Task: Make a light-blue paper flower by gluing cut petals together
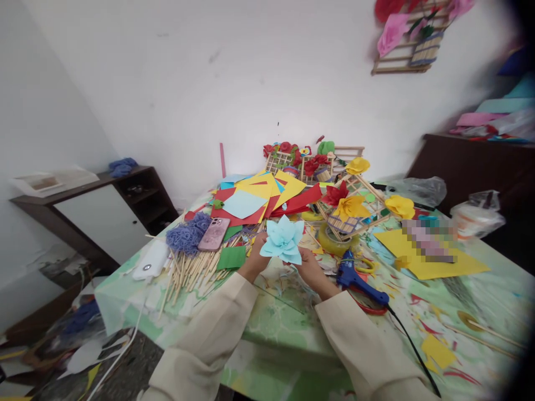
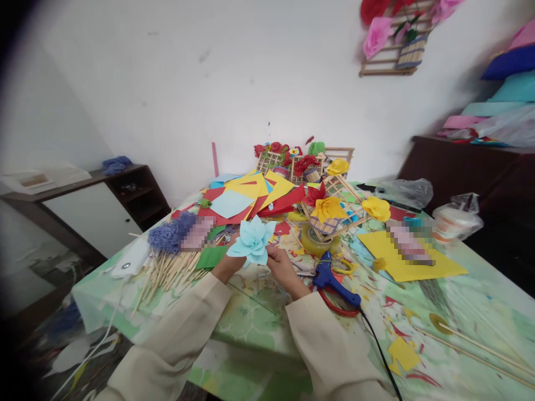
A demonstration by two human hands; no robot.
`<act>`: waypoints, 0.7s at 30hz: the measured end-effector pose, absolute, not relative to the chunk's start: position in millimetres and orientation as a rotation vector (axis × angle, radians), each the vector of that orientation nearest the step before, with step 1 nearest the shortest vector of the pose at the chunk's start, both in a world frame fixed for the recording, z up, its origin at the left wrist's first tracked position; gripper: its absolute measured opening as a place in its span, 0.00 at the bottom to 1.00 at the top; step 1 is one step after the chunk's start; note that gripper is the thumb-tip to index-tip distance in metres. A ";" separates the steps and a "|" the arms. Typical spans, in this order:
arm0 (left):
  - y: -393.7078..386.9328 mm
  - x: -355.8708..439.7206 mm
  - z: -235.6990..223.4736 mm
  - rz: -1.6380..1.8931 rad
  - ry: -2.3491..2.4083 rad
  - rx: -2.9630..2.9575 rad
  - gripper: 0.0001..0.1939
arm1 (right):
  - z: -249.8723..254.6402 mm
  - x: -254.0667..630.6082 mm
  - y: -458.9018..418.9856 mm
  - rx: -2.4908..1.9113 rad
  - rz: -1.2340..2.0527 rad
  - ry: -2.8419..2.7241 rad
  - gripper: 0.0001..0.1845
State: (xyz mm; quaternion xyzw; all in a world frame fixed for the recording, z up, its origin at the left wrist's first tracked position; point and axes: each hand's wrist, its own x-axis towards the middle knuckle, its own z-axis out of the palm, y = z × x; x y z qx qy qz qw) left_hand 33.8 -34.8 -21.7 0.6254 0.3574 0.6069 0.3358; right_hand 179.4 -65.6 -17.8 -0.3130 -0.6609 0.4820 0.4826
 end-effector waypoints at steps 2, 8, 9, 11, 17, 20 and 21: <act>-37.3 34.0 -19.2 1.549 0.873 1.650 0.16 | -17.6 178.4 -65.5 -0.780 1.109 -1.617 0.16; -45.1 35.8 -6.8 1.602 0.892 1.713 0.11 | -31.7 173.4 -59.7 -0.846 0.926 -1.602 0.09; -45.9 36.3 -4.9 1.614 0.897 1.746 0.10 | -34.6 172.5 -58.7 -0.856 0.906 -1.598 0.09; -46.7 37.5 -2.1 1.628 0.874 1.820 0.08 | -38.8 171.4 -57.4 -0.879 0.874 -1.596 0.09; -47.7 41.8 -2.5 1.612 1.009 1.902 0.06 | -37.8 172.5 -59.9 -0.939 0.874 -1.639 0.11; -49.5 43.5 -5.7 1.629 1.167 1.882 0.06 | -36.3 170.1 -62.6 -0.970 0.890 -1.629 0.14; -50.3 43.9 -6.7 1.628 1.201 1.889 0.06 | -36.5 168.7 -63.1 -0.986 0.891 -1.613 0.15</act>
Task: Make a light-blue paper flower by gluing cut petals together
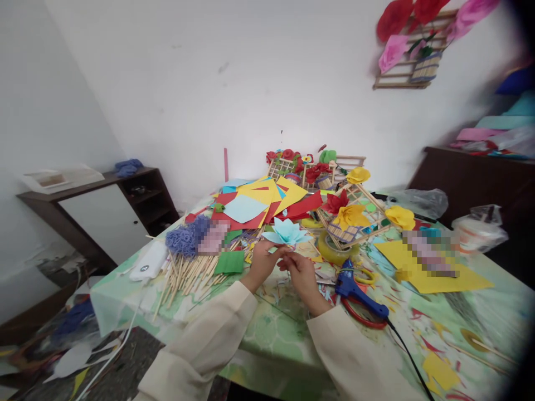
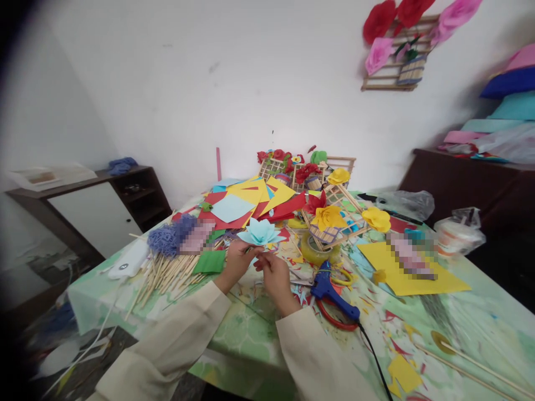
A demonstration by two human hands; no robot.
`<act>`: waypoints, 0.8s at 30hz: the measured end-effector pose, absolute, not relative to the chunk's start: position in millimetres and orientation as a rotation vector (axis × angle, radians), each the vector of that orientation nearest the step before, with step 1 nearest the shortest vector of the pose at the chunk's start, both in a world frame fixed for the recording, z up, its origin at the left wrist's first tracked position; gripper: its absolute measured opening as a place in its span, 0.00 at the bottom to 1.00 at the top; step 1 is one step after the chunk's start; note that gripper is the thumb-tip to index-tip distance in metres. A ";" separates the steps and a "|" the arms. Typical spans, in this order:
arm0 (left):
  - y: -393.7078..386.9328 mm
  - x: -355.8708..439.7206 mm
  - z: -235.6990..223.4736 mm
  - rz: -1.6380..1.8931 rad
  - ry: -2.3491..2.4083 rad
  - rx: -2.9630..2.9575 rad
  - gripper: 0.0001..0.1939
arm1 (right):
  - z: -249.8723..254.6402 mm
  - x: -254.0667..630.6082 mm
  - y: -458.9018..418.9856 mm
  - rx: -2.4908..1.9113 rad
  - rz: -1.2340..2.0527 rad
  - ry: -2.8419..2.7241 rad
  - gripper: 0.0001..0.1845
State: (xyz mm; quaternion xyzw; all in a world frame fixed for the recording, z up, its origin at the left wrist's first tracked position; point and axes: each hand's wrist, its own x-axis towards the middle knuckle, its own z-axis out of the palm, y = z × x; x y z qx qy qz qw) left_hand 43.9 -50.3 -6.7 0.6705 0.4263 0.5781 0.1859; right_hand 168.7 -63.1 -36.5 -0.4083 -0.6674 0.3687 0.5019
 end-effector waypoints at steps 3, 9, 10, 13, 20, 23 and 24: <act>-53.0 44.2 -9.1 1.642 1.283 1.920 0.10 | -38.0 165.8 -64.2 -1.036 0.880 -1.592 0.16; -53.9 43.0 -13.5 1.667 1.355 1.974 0.10 | -35.2 169.6 -70.7 -1.189 0.612 -1.785 0.15; -53.4 43.1 -14.4 1.680 1.356 1.951 0.10 | -34.0 169.9 -72.2 -1.200 0.588 -1.804 0.15; -51.2 44.9 -16.5 1.679 1.298 1.790 0.12 | -29.9 168.2 -75.6 -1.174 0.569 -1.820 0.14; -47.0 50.8 -14.2 1.553 0.691 1.417 0.18 | -22.3 176.0 -65.4 -0.847 0.998 -1.260 0.06; -52.6 50.9 -8.0 1.397 0.668 1.530 0.20 | -17.7 184.6 -59.1 -0.827 1.142 -1.177 0.13; -55.2 50.9 -5.5 1.317 0.685 1.598 0.20 | -15.3 186.5 -58.5 -0.792 1.247 -1.147 0.15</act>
